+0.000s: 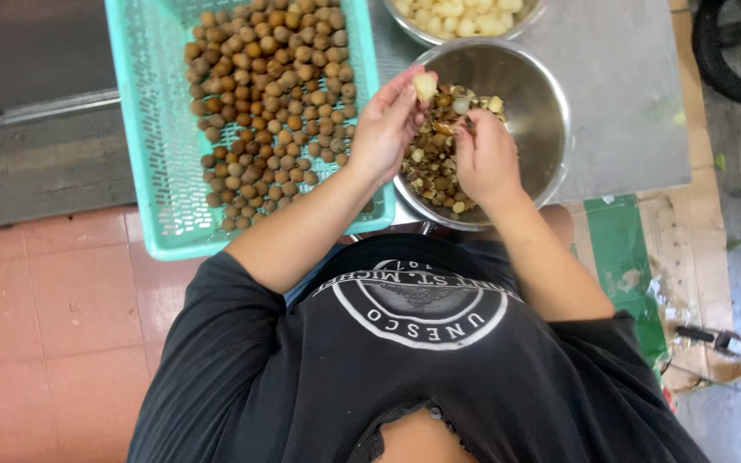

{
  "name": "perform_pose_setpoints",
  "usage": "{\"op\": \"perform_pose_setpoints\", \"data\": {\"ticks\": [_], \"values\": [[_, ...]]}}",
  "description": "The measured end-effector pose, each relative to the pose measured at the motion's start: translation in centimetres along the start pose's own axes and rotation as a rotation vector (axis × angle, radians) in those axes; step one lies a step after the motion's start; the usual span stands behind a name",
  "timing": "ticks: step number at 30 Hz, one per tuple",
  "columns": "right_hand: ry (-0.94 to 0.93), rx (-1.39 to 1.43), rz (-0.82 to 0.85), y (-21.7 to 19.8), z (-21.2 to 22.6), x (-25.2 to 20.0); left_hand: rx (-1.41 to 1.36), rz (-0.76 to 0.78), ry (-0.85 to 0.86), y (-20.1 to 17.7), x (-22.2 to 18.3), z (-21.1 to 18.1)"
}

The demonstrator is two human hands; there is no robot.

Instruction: The person peels brown nuts by hand, separating the shells from the kernels. Shells are placed into a metal bowl, and peeled kernels are placed into a separate bowl. The person handles the nuts one at a time from a green basket.

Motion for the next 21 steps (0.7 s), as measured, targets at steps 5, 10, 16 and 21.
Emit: {"op": "perform_pose_setpoints", "data": {"ticks": [5, 10, 16, 21], "values": [[0.067, -0.263, 0.358, -0.3, 0.5, 0.7, 0.408, 0.030, 0.239, 0.8, 0.0, -3.3], [0.146, -0.176, 0.332, -3.1, 2.1, 1.2, 0.656, 0.216, 0.312, 3.7, -1.6, -2.2], [-0.029, -0.157, 0.274, -2.8, 4.4, 1.2, 0.507, 0.252, 0.242, 3.6, -1.5, -0.8], [-0.127, -0.212, 0.165, -2.4, 3.7, 0.7, 0.443, 0.217, 0.112, 2.4, -0.5, 0.7]]}}
Point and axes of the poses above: each hand's wrist, its own x-axis towards the middle knuckle, its own y-axis out of the palm, z = x × y, the point moved 7 cm from there along x, towards the middle knuckle, and after that the axes turned 4 degrees about -z, right-handed, at the moved point
